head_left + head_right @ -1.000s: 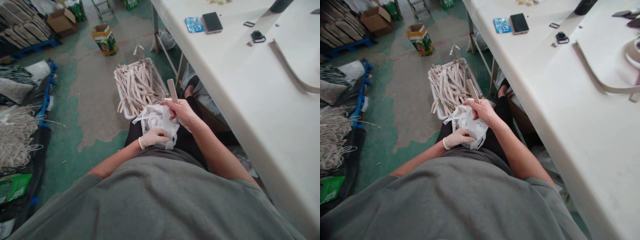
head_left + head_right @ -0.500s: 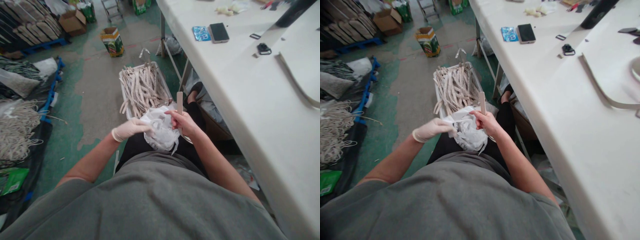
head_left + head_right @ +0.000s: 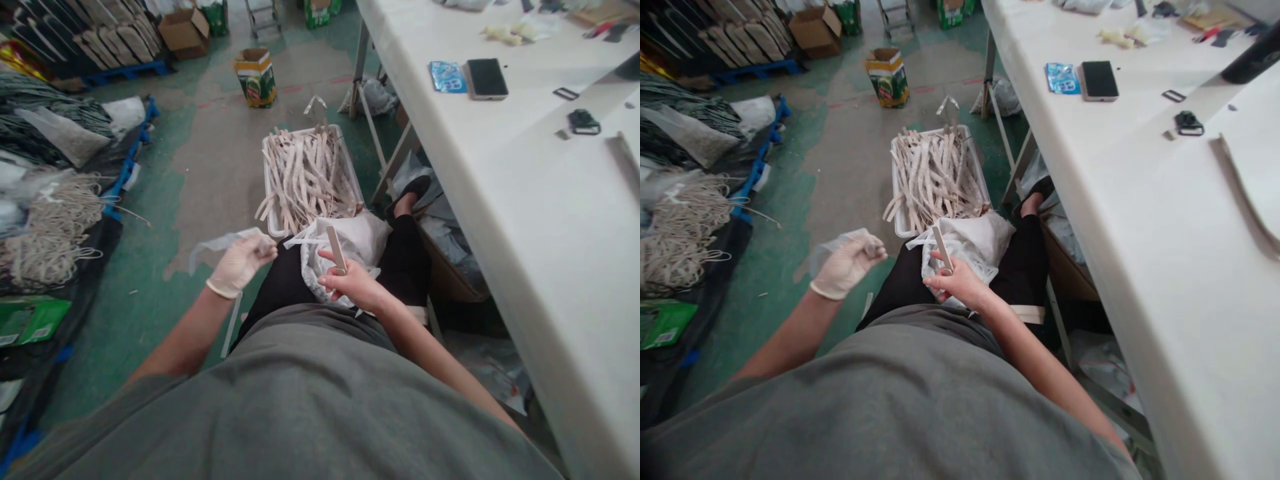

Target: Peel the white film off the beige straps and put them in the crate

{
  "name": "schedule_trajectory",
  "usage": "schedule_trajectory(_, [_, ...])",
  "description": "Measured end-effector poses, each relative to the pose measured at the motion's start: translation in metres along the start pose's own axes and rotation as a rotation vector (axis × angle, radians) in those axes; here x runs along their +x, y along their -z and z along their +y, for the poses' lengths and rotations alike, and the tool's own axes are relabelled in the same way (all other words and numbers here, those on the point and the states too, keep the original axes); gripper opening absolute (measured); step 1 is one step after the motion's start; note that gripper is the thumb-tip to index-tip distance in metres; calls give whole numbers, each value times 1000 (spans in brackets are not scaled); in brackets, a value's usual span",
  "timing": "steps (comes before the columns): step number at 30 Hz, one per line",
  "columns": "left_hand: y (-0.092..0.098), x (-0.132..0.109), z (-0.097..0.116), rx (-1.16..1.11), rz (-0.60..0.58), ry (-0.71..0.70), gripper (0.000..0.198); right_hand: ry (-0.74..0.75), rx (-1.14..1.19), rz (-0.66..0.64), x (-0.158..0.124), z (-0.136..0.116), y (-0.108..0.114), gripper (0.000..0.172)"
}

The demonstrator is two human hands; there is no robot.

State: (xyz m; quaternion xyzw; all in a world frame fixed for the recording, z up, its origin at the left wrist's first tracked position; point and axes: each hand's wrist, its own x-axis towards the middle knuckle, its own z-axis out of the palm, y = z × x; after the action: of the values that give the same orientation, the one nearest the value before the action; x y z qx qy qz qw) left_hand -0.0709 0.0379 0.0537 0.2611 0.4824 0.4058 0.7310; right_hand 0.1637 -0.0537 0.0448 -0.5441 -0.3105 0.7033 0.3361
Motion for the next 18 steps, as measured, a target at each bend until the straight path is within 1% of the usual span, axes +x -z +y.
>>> schedule_trajectory(1, [-5,-3,-17,25,-68,30,20,-12,-23,-18,0,0,-2,94])
schedule_trajectory(2, [-10,-7,-28,39,-132,32,24,-27,-50,-40,0,1,-4,93])
schedule_trajectory(3, [-14,-9,-35,42,-192,10,31,-44,-78,-64,0,2,-5,91])
schedule_trajectory(5, [-20,-12,-39,34,-276,-56,36,-81,-130,-118,0,5,-8,87])
schedule_trajectory(7, [-23,-9,-36,9,-323,-96,35,-104,-179,-171,0,10,-10,81])
schedule_trajectory(9, [-23,-2,-34,-59,-320,-96,35,-92,-235,-209,-2,13,-12,67])
schedule_trajectory(10, [-22,1,-34,-108,-297,-87,35,-73,-261,-224,-4,13,-13,59])
schedule_trajectory(11, [-21,5,-35,-160,-264,-71,34,-50,-281,-236,-5,13,-13,55])
schedule_trajectory(14, [-17,12,-39,-282,-181,16,28,-16,-298,-260,-10,11,-14,59])
schedule_trajectory(16, [-15,13,-42,-332,-163,66,24,-39,-309,-290,-12,8,-15,61])
schedule_trajectory(18, [-15,11,-45,-359,-165,84,23,-66,-338,-324,-10,5,-17,62])
